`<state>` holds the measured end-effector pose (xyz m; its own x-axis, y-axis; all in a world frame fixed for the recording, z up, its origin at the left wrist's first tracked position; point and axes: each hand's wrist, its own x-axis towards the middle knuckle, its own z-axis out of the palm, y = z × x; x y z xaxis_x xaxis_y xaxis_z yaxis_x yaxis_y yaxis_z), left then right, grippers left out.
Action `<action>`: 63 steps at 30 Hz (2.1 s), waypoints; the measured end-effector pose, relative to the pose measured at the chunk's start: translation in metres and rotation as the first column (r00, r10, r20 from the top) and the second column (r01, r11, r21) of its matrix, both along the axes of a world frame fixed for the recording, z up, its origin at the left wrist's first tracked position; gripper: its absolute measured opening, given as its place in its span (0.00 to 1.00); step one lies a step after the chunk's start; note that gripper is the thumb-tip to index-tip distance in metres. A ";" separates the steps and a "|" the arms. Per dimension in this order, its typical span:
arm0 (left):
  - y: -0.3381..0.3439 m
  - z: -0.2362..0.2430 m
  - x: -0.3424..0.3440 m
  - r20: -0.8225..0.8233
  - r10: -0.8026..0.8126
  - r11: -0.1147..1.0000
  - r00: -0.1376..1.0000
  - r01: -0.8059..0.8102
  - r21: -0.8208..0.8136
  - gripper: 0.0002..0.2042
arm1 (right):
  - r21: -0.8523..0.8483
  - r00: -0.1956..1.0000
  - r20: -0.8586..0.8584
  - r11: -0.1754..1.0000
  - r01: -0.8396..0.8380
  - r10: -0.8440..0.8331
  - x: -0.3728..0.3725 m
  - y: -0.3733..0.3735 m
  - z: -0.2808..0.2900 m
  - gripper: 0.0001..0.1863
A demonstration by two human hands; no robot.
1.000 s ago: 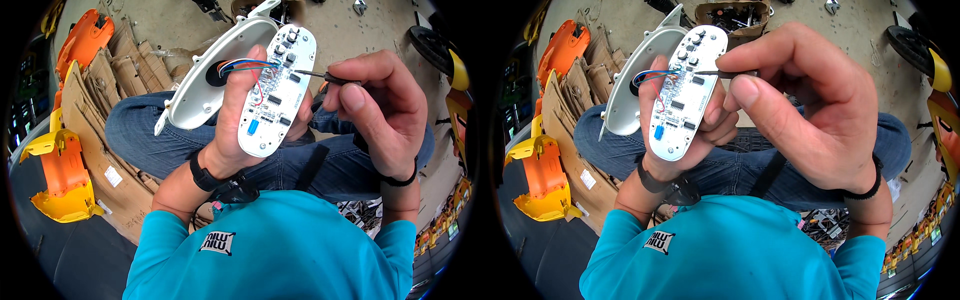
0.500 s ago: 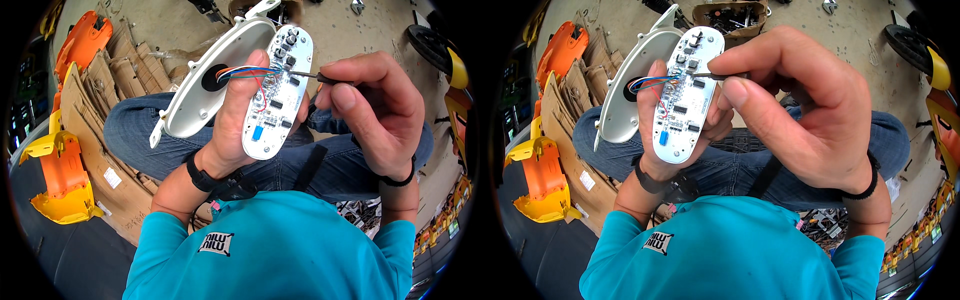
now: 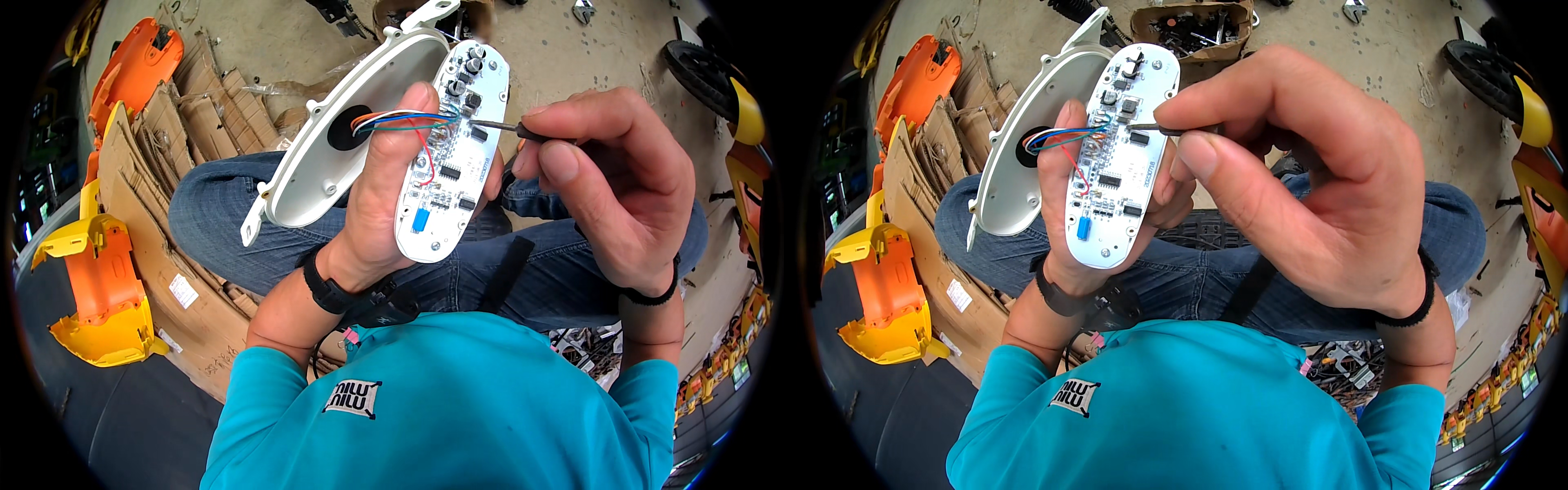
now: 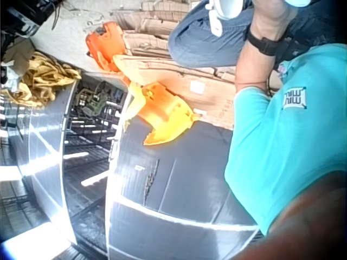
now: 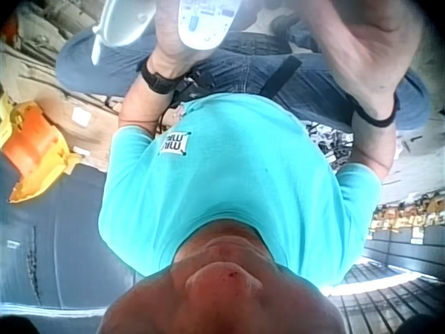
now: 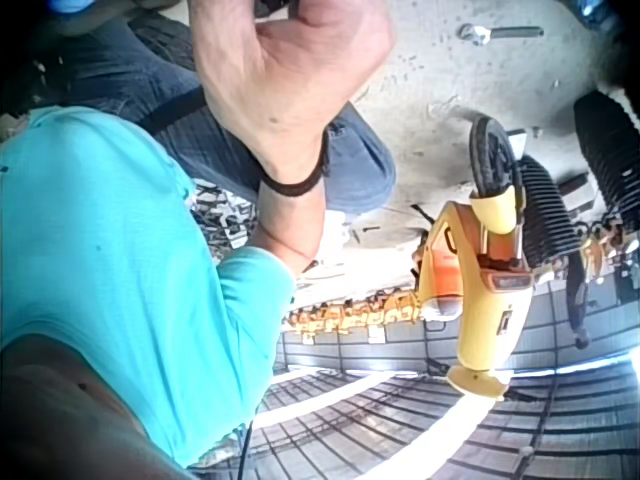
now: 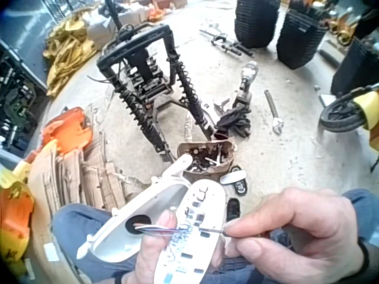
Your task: The person works on a circuit board with wires by hand and using a thin tool, touching various components and pointing to specific parts of the board.
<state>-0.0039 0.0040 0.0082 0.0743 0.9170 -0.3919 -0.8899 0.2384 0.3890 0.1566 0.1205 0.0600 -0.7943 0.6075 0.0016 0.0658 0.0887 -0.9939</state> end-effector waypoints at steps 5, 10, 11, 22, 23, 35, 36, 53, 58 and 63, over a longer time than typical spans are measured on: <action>0.000 -0.002 -0.002 0.031 -0.026 0.999 0.999 0.024 0.035 0.31 | 0.037 1.000 0.027 0.999 0.001 -0.002 0.001 0.002 0.000 0.10; -0.001 -0.002 -0.001 0.047 -0.014 0.999 0.999 0.012 0.032 0.32 | 0.019 1.000 0.026 1.000 -0.008 0.007 0.001 0.002 0.001 0.10; -0.001 -0.002 -0.001 0.052 -0.014 0.999 0.999 0.012 0.033 0.32 | 0.005 0.999 0.038 1.000 -0.004 0.004 0.001 0.002 0.002 0.10; -0.001 -0.004 -0.002 0.065 -0.025 0.999 0.998 0.023 0.033 0.32 | 0.029 1.000 -0.004 0.999 -0.028 0.028 0.000 0.002 0.000 0.10; 0.000 -0.003 -0.001 0.049 -0.021 0.999 0.999 0.019 0.041 0.32 | 0.029 0.999 -0.003 0.999 -0.040 0.040 0.001 0.002 0.000 0.10; 0.000 0.001 0.002 -0.026 -0.023 1.000 0.999 0.023 -0.011 0.36 | 0.016 0.999 0.038 1.000 -0.002 0.001 0.001 0.002 0.002 0.10; 0.000 0.000 0.001 0.004 -0.019 1.000 1.000 0.019 0.009 0.34 | 0.034 1.000 0.027 0.999 -0.016 0.015 0.001 0.002 0.001 0.10; -0.002 -0.008 -0.001 0.070 -0.035 0.997 0.997 0.030 0.072 0.33 | 0.060 1.000 -0.002 0.998 -0.023 0.023 0.001 0.003 -0.002 0.10; -0.002 -0.009 -0.001 0.074 -0.039 0.996 0.997 0.033 0.083 0.33 | 0.049 1.000 0.012 0.999 -0.007 0.007 0.001 0.003 -0.001 0.10; -0.002 -0.008 -0.001 0.064 -0.038 0.997 0.997 0.034 0.068 0.33 | 0.057 0.999 -0.008 0.998 -0.034 0.035 0.001 0.004 -0.002 0.10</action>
<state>-0.0046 0.0019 0.0005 0.1308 0.9373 -0.3231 -0.9051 0.2459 0.3468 0.1580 0.1244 0.0583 -0.8146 0.5784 0.0427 0.0527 0.1471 -0.9877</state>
